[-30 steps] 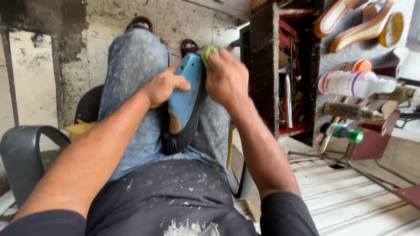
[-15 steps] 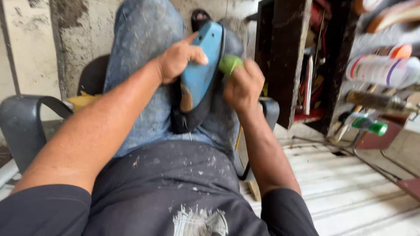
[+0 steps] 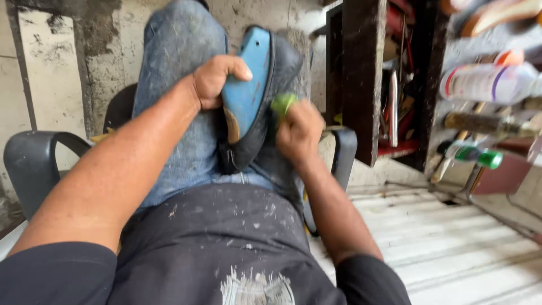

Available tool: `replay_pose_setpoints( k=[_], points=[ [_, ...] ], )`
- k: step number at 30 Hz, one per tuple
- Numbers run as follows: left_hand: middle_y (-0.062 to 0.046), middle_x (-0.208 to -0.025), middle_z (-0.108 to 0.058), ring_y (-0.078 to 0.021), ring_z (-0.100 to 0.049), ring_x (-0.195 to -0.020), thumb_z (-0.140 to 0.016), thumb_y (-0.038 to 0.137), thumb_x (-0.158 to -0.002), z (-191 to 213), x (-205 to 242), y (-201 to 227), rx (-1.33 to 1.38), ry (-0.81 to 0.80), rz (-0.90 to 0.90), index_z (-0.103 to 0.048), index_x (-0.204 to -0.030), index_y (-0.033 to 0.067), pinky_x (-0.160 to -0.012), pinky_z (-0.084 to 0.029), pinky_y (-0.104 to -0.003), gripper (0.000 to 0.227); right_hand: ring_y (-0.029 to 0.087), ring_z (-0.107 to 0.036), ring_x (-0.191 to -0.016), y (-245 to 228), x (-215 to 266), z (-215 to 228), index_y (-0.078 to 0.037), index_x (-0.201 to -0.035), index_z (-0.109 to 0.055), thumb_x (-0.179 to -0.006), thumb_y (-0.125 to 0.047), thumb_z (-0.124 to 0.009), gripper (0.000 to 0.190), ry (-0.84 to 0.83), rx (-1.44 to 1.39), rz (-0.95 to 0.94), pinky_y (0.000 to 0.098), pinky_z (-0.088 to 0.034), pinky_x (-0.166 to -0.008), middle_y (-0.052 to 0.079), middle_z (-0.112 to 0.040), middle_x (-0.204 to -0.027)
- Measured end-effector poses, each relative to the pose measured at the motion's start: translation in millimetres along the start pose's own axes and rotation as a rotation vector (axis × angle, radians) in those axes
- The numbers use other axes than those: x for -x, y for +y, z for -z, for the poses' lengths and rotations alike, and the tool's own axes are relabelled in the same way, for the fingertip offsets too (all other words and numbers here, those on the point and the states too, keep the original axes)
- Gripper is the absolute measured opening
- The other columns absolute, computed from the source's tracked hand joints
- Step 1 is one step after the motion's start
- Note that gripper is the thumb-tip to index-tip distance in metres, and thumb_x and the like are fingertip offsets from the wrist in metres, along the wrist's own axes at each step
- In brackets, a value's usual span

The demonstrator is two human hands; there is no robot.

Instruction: The person cleans a black slip-on shoe with a blue sole using a green cloth. They hold the shoe on their lap and wipe the exterior surfaces, occasionally reaching for a bottle to apply liquid to the cloth before continuing to scrub the shoe.

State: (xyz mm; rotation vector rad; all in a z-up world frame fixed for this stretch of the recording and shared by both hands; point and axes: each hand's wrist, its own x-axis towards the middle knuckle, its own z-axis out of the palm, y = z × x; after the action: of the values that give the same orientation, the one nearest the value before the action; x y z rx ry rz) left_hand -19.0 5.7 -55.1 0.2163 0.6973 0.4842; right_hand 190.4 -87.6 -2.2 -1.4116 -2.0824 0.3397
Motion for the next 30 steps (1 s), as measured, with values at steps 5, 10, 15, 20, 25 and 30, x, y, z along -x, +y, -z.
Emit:
replay_pose_setpoints(
  k=[5,10,15,20,25,30],
  points=[
    [-0.015,-0.082,-0.069,-0.0297,-0.067,-0.067,-0.062,0.022,-0.064,3,-2,5,-0.020,0.011,-0.029,-0.066,-0.099,0.0002,-0.063,-0.057,-0.043,0.042,0.027,-0.057,-0.067,-30,28,-1,-0.011,-0.098,-0.070,-0.098,-0.011,-0.057,0.013,-0.043,-0.054,-0.041,0.0388,-0.042,-0.061,0.008,-0.066,-0.080],
    [-0.013,-0.083,-0.068,-0.0295,-0.067,-0.071,-0.063,0.024,-0.062,7,0,-4,-0.022,0.049,0.003,-0.066,-0.100,0.0007,-0.068,-0.057,-0.045,0.044,0.024,-0.051,-0.064,-43,15,-1,-0.008,-0.084,-0.057,-0.104,-0.020,-0.059,0.024,0.082,-0.041,-0.185,0.0399,-0.038,-0.056,0.006,-0.054,-0.073],
    [-0.016,-0.088,-0.072,-0.0352,-0.074,-0.081,-0.070,0.012,-0.061,7,-7,-21,-0.063,0.193,-0.120,-0.069,-0.109,0.0125,-0.084,-0.058,-0.057,0.048,0.029,-0.053,-0.061,2,9,-26,-0.020,-0.071,-0.049,-0.097,-0.023,-0.059,0.028,0.157,0.334,-0.072,0.0415,-0.046,-0.057,0.004,-0.043,-0.068],
    [-0.016,-0.086,-0.069,-0.0358,-0.074,-0.080,-0.070,0.015,-0.062,-8,0,-17,-0.145,0.193,-0.211,-0.065,-0.114,0.0139,-0.080,-0.060,-0.054,0.052,0.043,-0.064,-0.078,36,-84,-2,-0.014,-0.080,-0.057,-0.092,-0.034,-0.062,0.024,0.028,0.121,-0.387,0.0552,-0.049,-0.067,0.014,-0.060,-0.076],
    [-0.015,-0.081,-0.068,-0.0308,-0.072,-0.075,-0.071,0.015,-0.063,-16,11,-3,-0.229,0.189,-0.207,-0.063,-0.108,0.0146,-0.075,-0.061,-0.048,0.046,0.033,-0.066,-0.074,22,-62,1,-0.019,-0.078,-0.053,-0.097,-0.024,-0.062,0.021,0.073,0.129,-0.232,0.0435,-0.053,-0.063,0.004,-0.054,-0.072],
    [-0.009,-0.072,-0.065,-0.0246,-0.069,-0.066,-0.073,0.017,-0.065,-26,13,5,-0.365,0.153,-0.244,-0.062,-0.101,0.0165,-0.065,-0.061,-0.042,0.038,0.035,-0.071,-0.087,56,-132,-6,-0.033,-0.085,-0.070,-0.085,-0.044,-0.063,0.014,-0.369,0.174,-0.513,0.0510,-0.057,-0.075,0.002,-0.071,-0.078]
  ],
)
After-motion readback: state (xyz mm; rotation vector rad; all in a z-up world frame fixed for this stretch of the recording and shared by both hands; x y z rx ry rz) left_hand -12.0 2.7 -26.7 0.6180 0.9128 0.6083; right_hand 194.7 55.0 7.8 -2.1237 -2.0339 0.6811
